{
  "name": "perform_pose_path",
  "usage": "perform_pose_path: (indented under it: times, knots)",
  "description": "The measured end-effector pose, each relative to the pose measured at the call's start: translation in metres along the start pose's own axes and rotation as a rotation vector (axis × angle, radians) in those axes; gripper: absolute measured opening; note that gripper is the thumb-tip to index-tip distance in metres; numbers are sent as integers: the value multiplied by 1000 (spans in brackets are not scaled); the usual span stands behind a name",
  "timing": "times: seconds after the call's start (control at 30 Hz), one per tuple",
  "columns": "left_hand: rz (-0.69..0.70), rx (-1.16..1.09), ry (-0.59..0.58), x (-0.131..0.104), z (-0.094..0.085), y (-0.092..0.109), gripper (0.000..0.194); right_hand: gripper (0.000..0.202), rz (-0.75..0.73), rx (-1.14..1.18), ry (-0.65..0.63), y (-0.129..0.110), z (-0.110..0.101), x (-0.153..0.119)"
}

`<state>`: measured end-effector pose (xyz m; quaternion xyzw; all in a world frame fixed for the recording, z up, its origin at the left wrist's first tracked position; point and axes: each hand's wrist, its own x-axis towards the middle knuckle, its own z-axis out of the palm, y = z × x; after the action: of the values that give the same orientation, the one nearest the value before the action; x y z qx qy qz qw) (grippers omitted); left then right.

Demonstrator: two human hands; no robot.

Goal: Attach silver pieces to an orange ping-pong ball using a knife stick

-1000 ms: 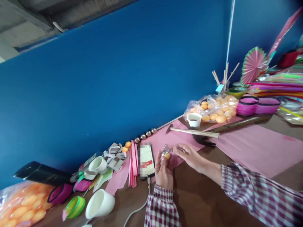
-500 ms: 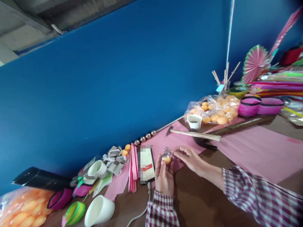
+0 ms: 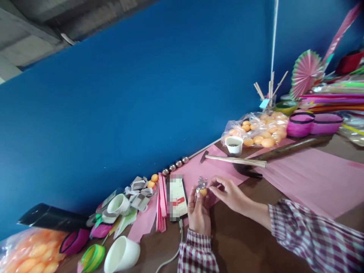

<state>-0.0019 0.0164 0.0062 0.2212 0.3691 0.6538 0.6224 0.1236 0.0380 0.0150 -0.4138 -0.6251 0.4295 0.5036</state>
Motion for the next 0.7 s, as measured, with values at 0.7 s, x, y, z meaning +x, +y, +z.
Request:
perform_pose_path:
  times: [0.7]
  knots:
    - [47,33,-39,-1,2,-1,36,14,34,171,40,4,8,-3]
